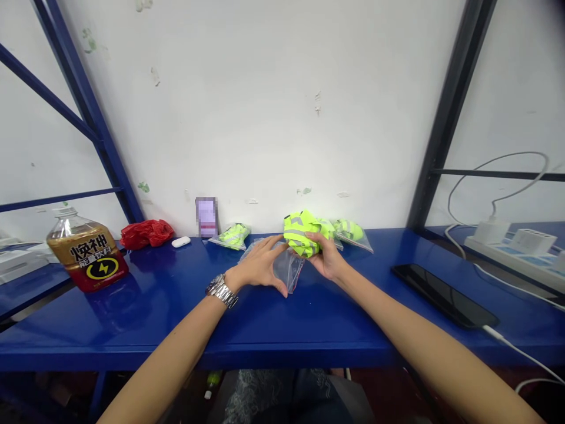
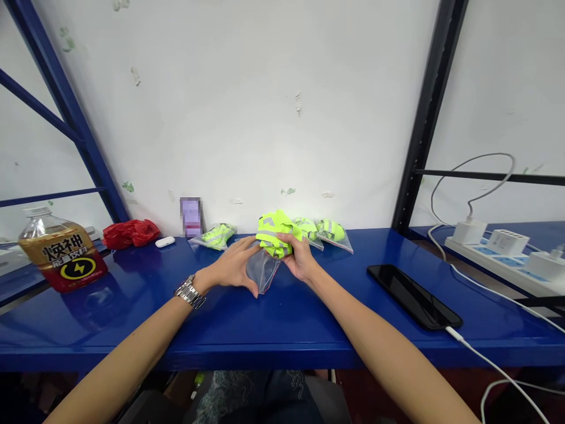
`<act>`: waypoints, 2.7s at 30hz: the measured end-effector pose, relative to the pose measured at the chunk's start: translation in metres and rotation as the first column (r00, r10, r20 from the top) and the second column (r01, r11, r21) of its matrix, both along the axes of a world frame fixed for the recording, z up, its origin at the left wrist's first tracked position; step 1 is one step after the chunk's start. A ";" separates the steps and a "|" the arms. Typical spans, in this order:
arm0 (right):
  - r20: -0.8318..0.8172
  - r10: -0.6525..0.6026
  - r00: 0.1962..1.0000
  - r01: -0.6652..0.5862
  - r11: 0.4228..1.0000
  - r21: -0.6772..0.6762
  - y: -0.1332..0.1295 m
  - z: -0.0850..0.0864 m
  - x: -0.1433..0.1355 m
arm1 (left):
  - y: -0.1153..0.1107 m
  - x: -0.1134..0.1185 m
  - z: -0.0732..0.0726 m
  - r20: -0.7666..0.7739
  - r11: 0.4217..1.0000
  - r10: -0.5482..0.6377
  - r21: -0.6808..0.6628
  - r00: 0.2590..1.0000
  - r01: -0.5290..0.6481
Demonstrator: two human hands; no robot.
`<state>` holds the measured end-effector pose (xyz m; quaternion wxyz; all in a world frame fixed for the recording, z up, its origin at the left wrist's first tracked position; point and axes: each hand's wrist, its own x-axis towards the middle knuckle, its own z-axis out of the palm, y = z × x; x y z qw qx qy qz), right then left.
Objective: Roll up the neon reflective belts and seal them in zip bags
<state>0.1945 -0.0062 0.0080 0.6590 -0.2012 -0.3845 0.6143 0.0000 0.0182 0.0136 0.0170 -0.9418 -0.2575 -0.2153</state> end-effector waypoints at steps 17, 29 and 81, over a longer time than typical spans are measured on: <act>0.096 -0.017 0.995 0.011 0.998 0.059 -0.002 0.006 0.002 | -0.020 0.009 0.011 0.000 0.993 -0.079 -0.089 0.997 0.079; 0.387 -0.020 0.922 -0.002 0.998 0.055 0.004 0.002 0.020 | 0.006 -0.006 -0.003 0.212 0.882 0.264 0.341 0.941 -0.324; 0.695 -0.110 0.711 -0.038 0.980 0.195 0.025 -0.014 0.034 | -0.013 0.007 -0.002 0.176 0.983 0.182 -0.003 0.967 -0.184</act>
